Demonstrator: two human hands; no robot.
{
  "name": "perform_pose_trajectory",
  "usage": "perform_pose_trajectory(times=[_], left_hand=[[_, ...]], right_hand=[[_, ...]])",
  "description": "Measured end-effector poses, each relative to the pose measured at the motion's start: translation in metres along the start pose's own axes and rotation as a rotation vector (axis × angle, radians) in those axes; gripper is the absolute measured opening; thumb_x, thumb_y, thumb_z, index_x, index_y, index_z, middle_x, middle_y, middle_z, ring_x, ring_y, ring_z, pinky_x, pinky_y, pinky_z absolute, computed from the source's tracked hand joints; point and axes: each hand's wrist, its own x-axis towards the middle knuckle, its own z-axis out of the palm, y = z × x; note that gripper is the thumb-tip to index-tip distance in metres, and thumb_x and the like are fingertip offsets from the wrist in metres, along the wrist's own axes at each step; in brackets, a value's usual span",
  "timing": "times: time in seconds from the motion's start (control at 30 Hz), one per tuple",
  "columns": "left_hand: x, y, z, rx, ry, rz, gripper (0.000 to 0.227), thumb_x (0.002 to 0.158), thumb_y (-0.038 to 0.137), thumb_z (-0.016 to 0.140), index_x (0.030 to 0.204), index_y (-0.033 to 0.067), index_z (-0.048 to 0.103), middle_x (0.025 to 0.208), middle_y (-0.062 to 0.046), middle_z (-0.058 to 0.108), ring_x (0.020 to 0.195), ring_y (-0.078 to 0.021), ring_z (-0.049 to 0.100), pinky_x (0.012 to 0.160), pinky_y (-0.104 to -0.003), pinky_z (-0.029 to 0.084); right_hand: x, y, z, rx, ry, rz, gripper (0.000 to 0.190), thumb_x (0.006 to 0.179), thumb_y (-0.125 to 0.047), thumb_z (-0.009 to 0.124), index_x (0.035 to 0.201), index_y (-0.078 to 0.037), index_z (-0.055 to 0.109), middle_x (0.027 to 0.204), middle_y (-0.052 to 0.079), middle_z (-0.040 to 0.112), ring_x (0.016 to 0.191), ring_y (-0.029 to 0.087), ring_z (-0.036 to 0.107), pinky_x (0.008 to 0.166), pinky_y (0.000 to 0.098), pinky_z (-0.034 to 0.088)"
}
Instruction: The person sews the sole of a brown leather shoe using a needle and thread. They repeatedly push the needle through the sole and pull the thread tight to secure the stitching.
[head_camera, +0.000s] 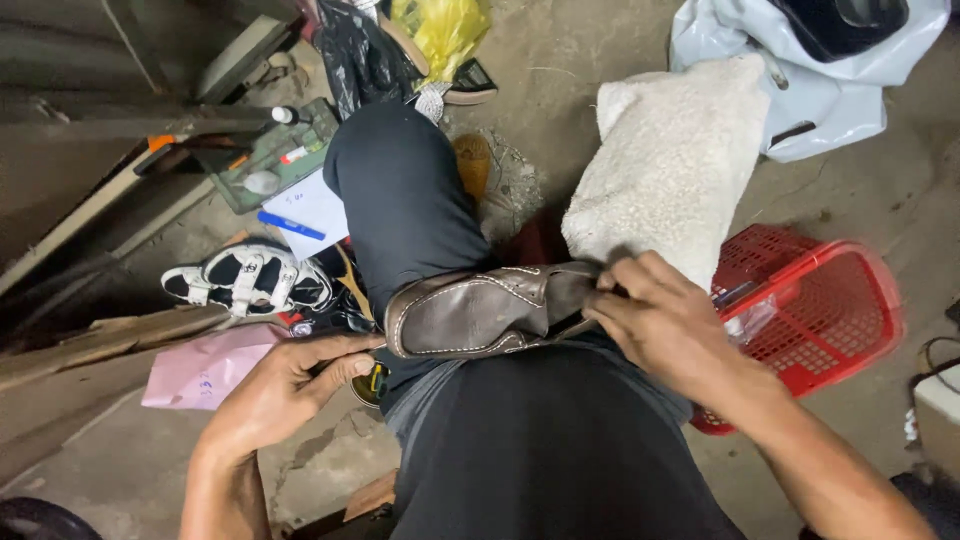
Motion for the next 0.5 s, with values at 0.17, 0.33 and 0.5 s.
perform_pose_trajectory(times=[0.17,0.33,0.5], left_hand=[[-0.002,0.008,-0.002,-0.094,0.018,0.059,0.038,0.089,0.033,0.067,0.123,0.0214,0.080,0.129,0.003,0.081,0.123,-0.0089,0.072,0.108,-0.027,0.052],[0.005,-0.010,0.001,-0.201,0.040,0.142,0.032,0.086,0.024,0.075,0.115,0.0120,0.082,0.106,0.001,0.082,0.094,-0.0063,0.069,0.085,-0.024,0.055],[0.006,-0.014,0.002,-0.272,0.055,0.102,0.030,0.083,0.015,0.081,0.112,0.0090,0.085,0.098,0.000,0.085,0.078,-0.0047,0.067,0.073,-0.021,0.055]], right_hand=[[-0.001,-0.002,-0.056,0.817,-0.069,0.130,0.022,0.092,-0.021,0.066,0.105,-0.009,0.081,0.130,0.009,0.072,0.119,0.022,0.068,0.113,0.0477,0.048],[-0.007,0.002,-0.052,1.372,-0.135,0.136,0.022,0.100,-0.020,0.061,0.102,-0.003,0.075,0.109,0.017,0.080,0.101,0.024,0.078,0.085,0.0341,0.066],[0.015,-0.012,-0.021,0.988,-0.032,0.408,0.023,0.094,-0.019,0.065,0.106,-0.006,0.080,0.105,0.006,0.084,0.096,0.014,0.077,0.089,0.0262,0.062]])
